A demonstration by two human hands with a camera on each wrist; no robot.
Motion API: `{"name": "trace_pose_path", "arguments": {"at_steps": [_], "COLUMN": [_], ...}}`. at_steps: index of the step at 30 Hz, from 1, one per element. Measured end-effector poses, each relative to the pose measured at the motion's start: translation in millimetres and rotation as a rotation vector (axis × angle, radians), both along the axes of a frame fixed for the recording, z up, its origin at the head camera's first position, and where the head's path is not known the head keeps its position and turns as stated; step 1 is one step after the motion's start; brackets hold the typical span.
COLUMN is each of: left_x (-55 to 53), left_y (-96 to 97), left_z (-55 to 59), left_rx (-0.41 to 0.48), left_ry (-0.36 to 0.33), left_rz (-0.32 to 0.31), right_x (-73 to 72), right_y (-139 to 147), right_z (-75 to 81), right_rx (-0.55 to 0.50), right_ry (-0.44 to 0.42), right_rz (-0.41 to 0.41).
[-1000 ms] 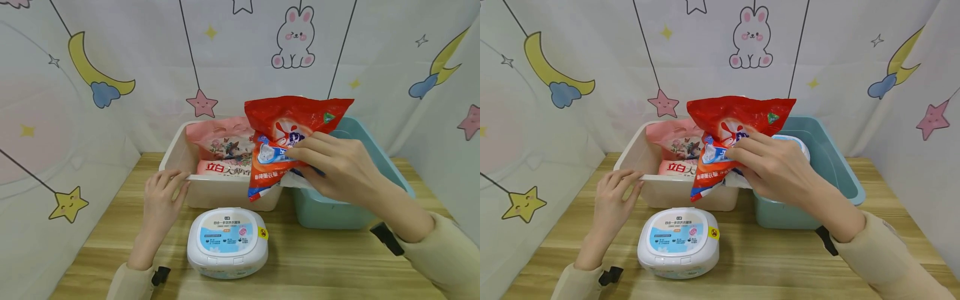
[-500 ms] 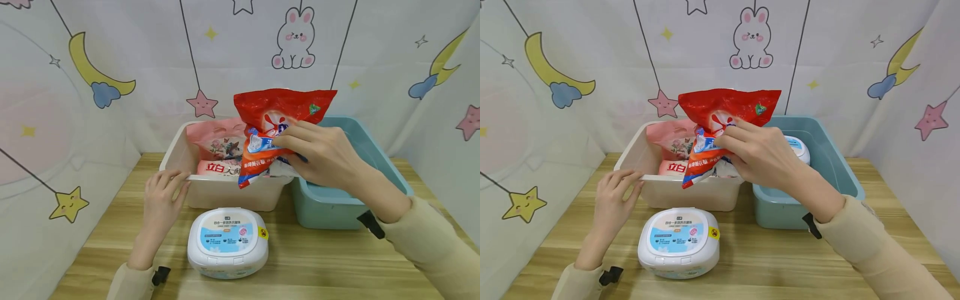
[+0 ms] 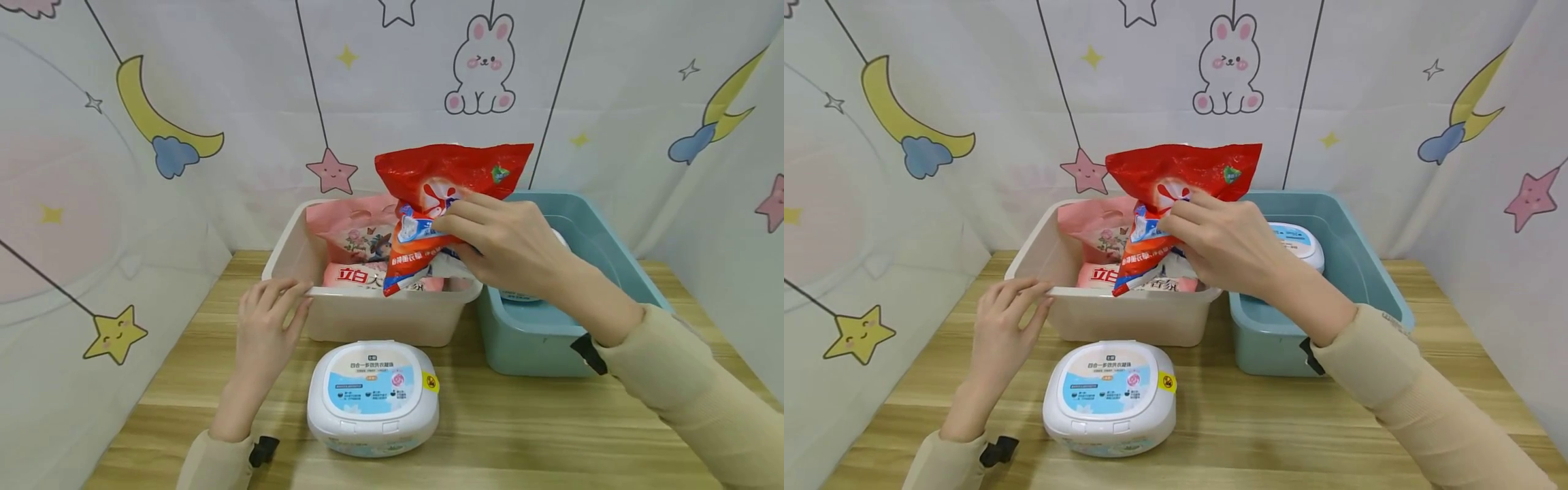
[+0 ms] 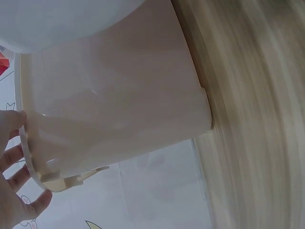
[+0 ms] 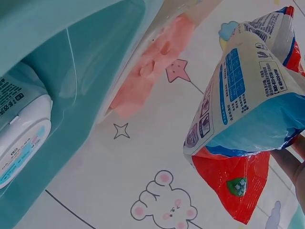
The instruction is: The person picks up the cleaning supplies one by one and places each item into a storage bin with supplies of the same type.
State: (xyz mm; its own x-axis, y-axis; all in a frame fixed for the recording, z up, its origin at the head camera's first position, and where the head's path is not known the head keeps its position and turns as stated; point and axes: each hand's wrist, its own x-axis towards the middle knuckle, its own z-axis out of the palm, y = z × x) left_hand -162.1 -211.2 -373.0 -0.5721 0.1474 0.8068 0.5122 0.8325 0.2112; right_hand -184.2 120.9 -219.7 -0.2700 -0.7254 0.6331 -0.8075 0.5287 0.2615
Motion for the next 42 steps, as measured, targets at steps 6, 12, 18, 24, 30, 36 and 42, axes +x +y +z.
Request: {"name": "trace_pose_path", "arguments": {"at_steps": [6,12,18,24,30,36,42], "left_x": [0.2,-0.6,-1.8,-3.2,-1.5,-0.9,-1.4], "left_y": [-0.2,0.2,1.3,2.0,-0.1,-0.3,-0.4], "left_z": [-0.4,-1.3,-2.2,-2.6,-2.8,-2.2,-2.0], "left_rx": [0.003,0.003,0.001,0.008,0.016,0.003,0.006], "left_ry": [0.002,0.002,0.001,-0.001,0.008,-0.002,-0.007], "left_rz": [-0.001,-0.004,-0.005,-0.002,0.002,0.004,-0.002], "right_x": [-7.6,-15.3,-19.6,-24.6,-29.7,-35.6,-41.9], "right_y": [-7,-15,-23,-31,-40,-42,-43], "right_z": [1.0,2.3,3.1,3.0,1.5,-2.1,-4.3], "right_rx": [-0.020,-0.017,0.019,0.069,0.126,0.150,0.159], "right_ry": [-0.020,-0.038,-0.060,-0.083,-0.142,-0.193,-0.211], "right_rz": [-0.027,-0.036,-0.027,-0.025,-0.047,-0.073,-0.086]}}
